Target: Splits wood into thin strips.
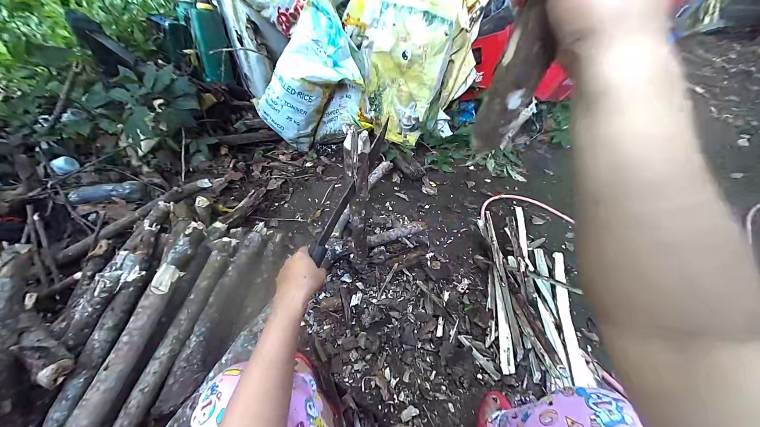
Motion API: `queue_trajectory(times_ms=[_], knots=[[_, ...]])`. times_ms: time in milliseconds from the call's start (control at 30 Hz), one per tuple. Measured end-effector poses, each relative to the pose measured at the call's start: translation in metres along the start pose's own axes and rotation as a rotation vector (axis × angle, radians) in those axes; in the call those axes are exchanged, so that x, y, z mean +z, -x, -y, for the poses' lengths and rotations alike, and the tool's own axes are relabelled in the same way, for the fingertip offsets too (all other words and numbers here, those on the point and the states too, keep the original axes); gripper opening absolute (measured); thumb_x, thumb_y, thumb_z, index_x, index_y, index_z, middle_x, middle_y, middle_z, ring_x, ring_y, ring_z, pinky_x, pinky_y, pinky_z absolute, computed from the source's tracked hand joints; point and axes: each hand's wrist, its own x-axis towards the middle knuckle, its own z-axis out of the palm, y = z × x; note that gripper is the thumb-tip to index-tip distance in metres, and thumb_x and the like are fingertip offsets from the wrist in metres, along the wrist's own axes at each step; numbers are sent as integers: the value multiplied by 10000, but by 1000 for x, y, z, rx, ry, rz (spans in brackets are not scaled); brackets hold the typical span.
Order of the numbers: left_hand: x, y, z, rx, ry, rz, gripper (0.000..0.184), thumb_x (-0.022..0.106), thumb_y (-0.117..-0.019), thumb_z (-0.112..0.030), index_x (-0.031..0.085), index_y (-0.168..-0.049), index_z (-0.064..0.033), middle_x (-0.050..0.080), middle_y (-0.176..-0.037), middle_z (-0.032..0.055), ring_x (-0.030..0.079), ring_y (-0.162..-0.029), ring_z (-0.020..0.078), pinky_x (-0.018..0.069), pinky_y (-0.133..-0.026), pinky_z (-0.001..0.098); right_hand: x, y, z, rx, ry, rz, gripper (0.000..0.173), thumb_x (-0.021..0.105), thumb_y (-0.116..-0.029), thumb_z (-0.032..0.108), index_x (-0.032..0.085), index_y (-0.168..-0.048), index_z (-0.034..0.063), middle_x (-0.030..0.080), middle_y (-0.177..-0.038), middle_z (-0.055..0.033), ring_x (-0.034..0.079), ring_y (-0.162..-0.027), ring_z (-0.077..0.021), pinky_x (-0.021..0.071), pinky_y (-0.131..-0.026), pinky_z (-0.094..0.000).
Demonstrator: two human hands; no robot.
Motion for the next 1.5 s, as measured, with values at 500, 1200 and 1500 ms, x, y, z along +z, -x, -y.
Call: queue_trajectory(times_ms=[500, 1200, 1500], knots=[[20, -19, 23, -78, -161, 98, 529, 683, -923, -177, 545, -1404, -5, 608, -1372, 249, 600, -1290, 394, 500, -1030, 603, 95, 206, -142, 914, 146, 820, 502, 781, -797, 23, 587, -1260, -9, 649, -1038, -184, 652, -826, -263, 559, -762, -445], [40, -48, 30, -137, -219, 131, 504, 691, -920, -215, 579, -1356, 9, 614, -1364, 249, 608, -1278, 399, 508, -1014, 610, 136, 269, -193, 901, 502, 1025, 648, 786, -823, 163, 512, -1392, 19, 632, -1312, -217, 625, -1231, -361, 508, -1001, -568], [52, -50, 28, -140, -181, 134, 512, 696, -913, -202, 570, -1360, 12, 618, -1358, 245, 610, -1276, 397, 514, -1011, 606, 63, 124, -116, 456, -25, 308, 683, 833, -724, 89, 535, -1325, -35, 686, -1047, -196, 708, -859, -299, 603, -776, -519]])
